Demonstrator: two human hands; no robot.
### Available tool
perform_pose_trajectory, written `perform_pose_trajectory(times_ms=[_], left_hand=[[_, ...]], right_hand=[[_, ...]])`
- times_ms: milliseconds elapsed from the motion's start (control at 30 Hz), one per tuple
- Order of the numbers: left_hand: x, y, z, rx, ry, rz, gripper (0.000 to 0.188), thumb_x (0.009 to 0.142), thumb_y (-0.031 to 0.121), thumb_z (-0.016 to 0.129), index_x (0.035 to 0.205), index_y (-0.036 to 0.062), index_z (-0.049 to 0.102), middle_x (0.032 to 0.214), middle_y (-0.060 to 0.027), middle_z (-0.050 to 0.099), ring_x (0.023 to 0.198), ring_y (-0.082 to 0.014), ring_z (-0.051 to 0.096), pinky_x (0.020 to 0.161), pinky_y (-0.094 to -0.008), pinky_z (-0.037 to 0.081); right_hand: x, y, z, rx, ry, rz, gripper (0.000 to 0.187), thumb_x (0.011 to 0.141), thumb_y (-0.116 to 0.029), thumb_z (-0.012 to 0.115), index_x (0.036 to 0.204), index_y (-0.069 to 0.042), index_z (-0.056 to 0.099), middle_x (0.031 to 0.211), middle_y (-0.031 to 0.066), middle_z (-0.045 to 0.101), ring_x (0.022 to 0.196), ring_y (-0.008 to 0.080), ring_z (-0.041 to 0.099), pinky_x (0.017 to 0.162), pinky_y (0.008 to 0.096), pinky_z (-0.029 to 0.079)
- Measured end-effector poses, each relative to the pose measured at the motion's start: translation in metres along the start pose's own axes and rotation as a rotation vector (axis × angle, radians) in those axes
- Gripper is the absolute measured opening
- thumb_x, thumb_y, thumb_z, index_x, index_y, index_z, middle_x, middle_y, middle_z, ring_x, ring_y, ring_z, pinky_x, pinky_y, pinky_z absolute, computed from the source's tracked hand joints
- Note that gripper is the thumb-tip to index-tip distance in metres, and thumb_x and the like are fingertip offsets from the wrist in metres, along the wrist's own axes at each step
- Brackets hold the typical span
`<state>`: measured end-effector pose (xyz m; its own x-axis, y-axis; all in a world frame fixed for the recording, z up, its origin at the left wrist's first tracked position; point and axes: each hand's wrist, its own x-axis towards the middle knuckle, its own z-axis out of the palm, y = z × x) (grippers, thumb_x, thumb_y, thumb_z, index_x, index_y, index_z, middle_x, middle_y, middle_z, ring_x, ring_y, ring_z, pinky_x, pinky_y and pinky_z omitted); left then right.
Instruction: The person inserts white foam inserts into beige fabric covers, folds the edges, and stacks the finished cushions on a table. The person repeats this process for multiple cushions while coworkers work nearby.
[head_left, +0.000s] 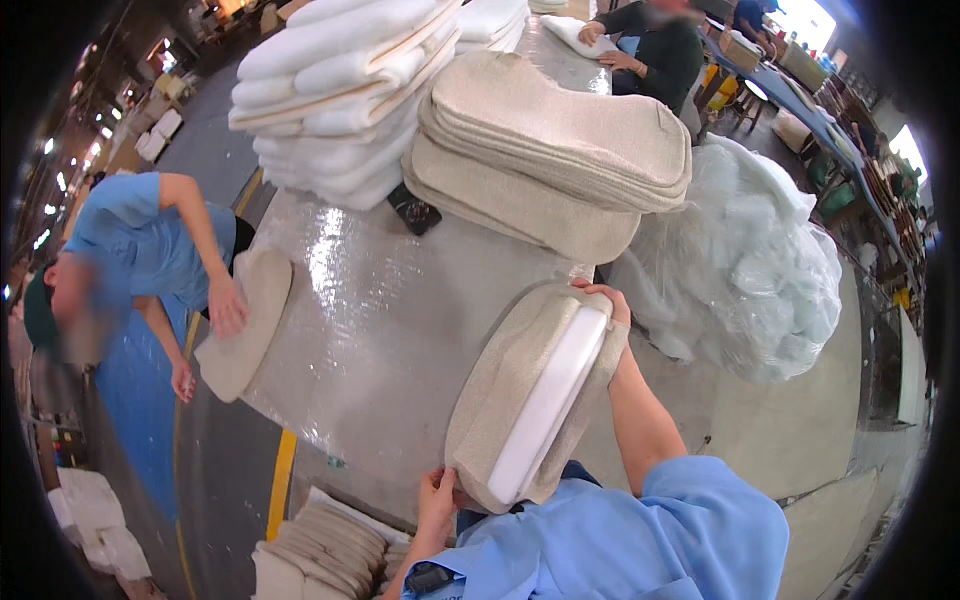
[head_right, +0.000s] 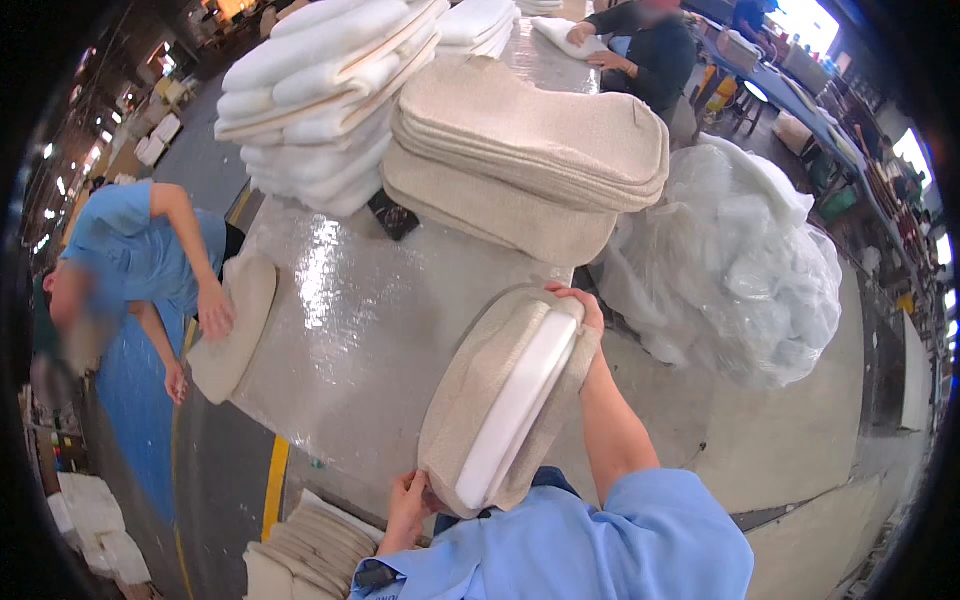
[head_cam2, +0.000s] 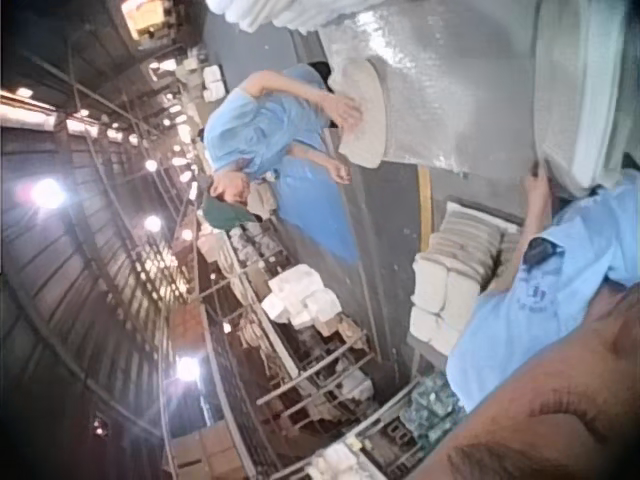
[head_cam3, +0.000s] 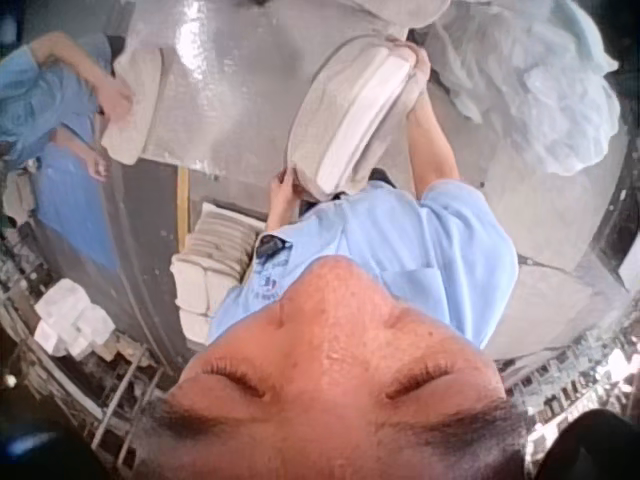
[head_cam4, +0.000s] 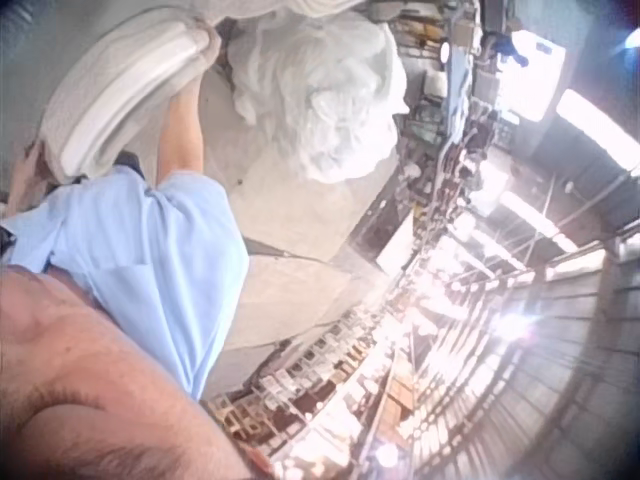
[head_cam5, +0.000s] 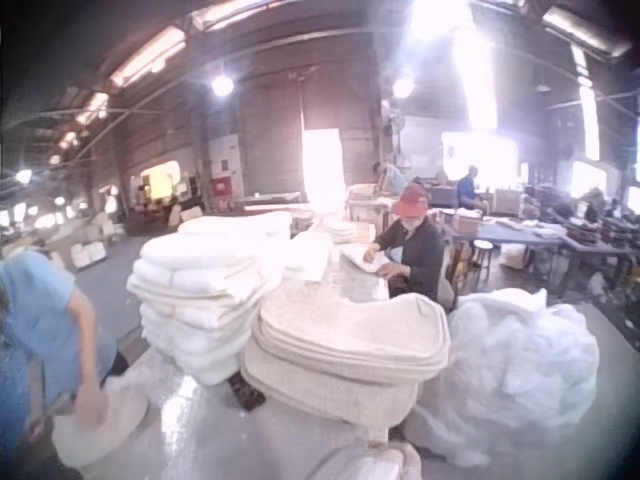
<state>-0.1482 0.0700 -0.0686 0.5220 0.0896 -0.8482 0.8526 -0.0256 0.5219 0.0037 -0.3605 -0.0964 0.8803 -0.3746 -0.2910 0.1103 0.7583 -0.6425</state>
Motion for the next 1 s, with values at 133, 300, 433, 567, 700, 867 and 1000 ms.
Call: perform_pose_trajectory(times_ms=[133,300,433,567,700,867,1000], left_hand=[[0.003,-0.033,-0.007,-0.584,-0.172,0.032,0.057,0.107,0.037,0.068,0.143,-0.0018,0.047,0.134,-0.0178,0.062,0.119,-0.032,0.067,0.1,-0.0512,0.058],[0.014,0.021,-0.013,-0.538,0.111,0.315,0.05,0.112,0.04,0.056,0.142,-0.0003,0.05,0.138,-0.0162,0.061,0.128,-0.0305,0.062,0.105,-0.0509,0.054],[-0.003,0.097,-0.031,-0.565,0.276,0.718,0.055,0.115,0.05,0.045,0.137,0.001,0.058,0.131,-0.012,0.064,0.125,-0.0269,0.062,0.108,-0.0444,0.048],[-0.018,0.136,-0.063,-0.539,0.088,0.934,0.06,0.115,0.056,0.041,0.125,0.0023,0.066,0.114,-0.0092,0.068,0.111,-0.0236,0.064,0.101,-0.0405,0.048],[0.032,0.131,-0.062,-0.511,0.175,0.797,0.053,0.112,0.053,0.048,0.108,0.0058,0.072,0.099,-0.0057,0.068,0.098,-0.02,0.064,0.094,-0.0374,0.049],[0.069,0.11,-0.051,-0.593,0.116,0.648,0.04,0.105,0.037,0.056,0.102,0.0013,0.075,0.102,-0.008,0.071,0.103,-0.0218,0.064,0.094,-0.038,0.048],[0.069,0.114,-0.064,-0.558,0.068,0.674,0.039,0.105,0.035,0.056,0.103,0.0009,0.075,0.107,-0.009,0.071,0.106,-0.0221,0.064,0.097,-0.038,0.048]], right_hand=[[-0.059,0.005,-0.019,-0.035,0.125,0.183,0.026,0.093,-0.019,0.053,0.101,-0.002,0.071,0.131,0.0114,0.068,0.121,0.0313,0.064,0.108,0.0461,0.053],[-0.089,-0.021,-0.051,-0.476,0.027,0.369,0.024,0.101,-0.024,0.055,0.118,-0.011,0.066,0.118,0.0018,0.069,0.107,0.0201,0.066,0.094,0.0407,0.055],[-0.1,-0.018,-0.015,-0.678,-0.123,0.234,0.057,0.113,-0.062,0.043,0.14,-0.014,0.055,0.119,-0.0016,0.067,0.106,0.0159,0.063,0.097,0.0368,0.049],[-0.102,-0.021,0.037,-0.423,-0.131,0.023,0.074,0.112,-0.068,0.036,0.154,-0.01,0.056,0.133,0.0053,0.068,0.12,0.0199,0.06,0.111,0.0387,0.041],[-0.086,0.001,0.038,-0.39,-0.055,0.106,0.066,0.112,-0.059,0.044,0.126,-0.003,0.076,0.121,0.007,0.07,0.117,0.0195,0.06,0.109,0.0351,0.041],[-0.077,0.021,0.026,-0.473,0.066,0.166,0.046,0.104,-0.035,0.053,0.123,-0.001,0.077,0.122,0.0057,0.07,0.117,0.0198,0.061,0.107,0.0326,0.043],[-0.079,0.017,0.04,-0.462,0.043,0.227,0.046,0.101,-0.028,0.052,0.13,0.002,0.071,0.125,0.0069,0.068,0.119,0.0198,0.062,0.108,0.0347,0.047]])
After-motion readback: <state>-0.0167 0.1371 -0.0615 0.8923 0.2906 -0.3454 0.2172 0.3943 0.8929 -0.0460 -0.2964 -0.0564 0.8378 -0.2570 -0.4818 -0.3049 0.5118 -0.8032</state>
